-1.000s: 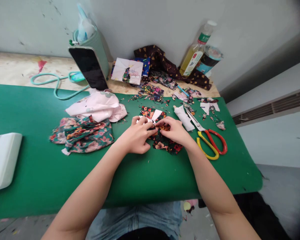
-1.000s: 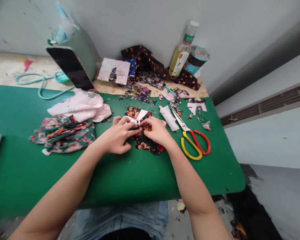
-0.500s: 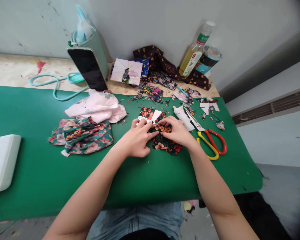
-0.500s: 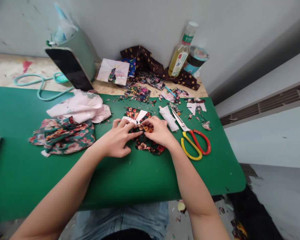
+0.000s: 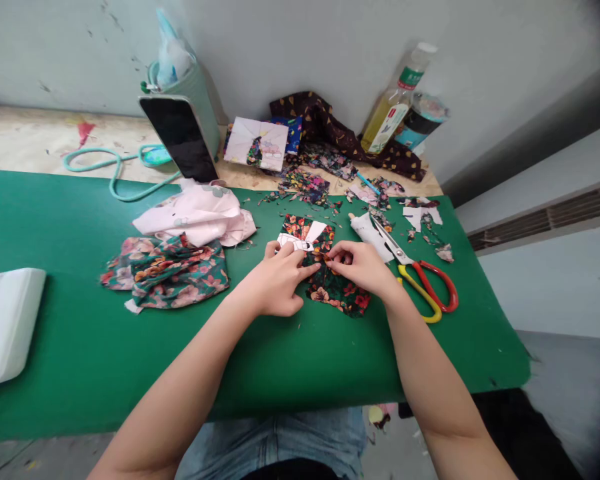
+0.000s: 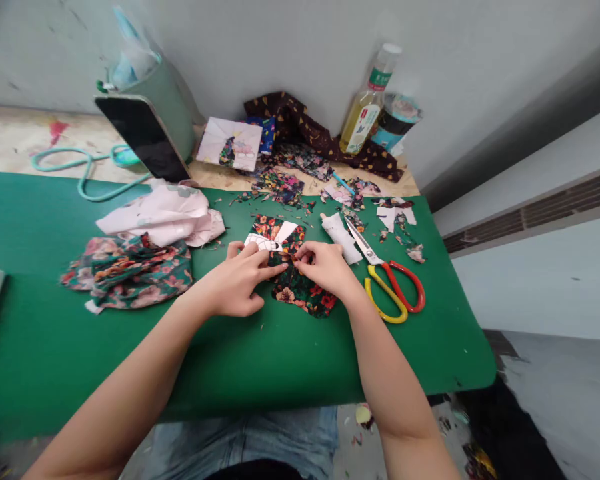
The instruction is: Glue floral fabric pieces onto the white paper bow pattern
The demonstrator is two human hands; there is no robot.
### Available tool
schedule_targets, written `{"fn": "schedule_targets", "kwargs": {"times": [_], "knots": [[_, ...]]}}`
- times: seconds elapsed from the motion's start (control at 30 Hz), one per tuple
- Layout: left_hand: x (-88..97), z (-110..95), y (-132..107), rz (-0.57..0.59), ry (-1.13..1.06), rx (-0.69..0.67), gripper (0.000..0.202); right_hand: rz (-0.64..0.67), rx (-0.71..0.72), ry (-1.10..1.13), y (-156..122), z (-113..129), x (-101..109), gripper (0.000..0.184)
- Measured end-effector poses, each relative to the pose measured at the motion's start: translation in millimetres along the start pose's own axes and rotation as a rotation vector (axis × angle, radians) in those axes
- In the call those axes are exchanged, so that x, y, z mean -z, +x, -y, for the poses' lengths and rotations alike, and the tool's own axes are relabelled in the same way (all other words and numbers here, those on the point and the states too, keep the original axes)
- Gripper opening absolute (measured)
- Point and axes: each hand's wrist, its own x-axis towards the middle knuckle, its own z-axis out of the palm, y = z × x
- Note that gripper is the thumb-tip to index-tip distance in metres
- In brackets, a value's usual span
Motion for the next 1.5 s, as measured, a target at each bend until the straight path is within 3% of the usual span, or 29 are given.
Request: {"fn": "schedule_targets", "kwargs": {"times": [0.23,0.43,0.53,0.63,0.8,1.13,1.5], "knots": [[-1.4,1.8,-0.4,0.028,-0.029,-0.012,0.061,-0.05,0.3,-0.217,-10.0,12.2,1.6,0.005],[0.3,1.6,0.4,0.043,-0.031,-0.013,0.05,-0.001,0.409,-0.161,-11.6,12.2,-0.9,0.004],[0.0,1.7,1.0,0.035,-0.028,-0.013,0.057,-0.051,0.382,-0.08,-9.2,10.3,-3.0,0.006],[-0.5,0.9,1.1,0.03,-0.024,-0.011,0.064,-0.192,0.339,-0.02,-5.2,8.2,-5.8,0.006],[-0.8,-3.1,0.3,-0.017,-0.007,0.012,0.064,-0.391,0.285,-0.079,-0.4,4.8,-9.4,0.005],[-2.8,-5.0,-0.8,-0.068,0.023,0.005,0.059,-0.36,0.118,-0.133,3.6,4.4,-26.0,0.045],[-0.6,-4.4,-1.5,-0.044,0.017,0.022,0.06,-0.344,0.028,-0.09,12.2,5.9,-34.7,0.04]]}}
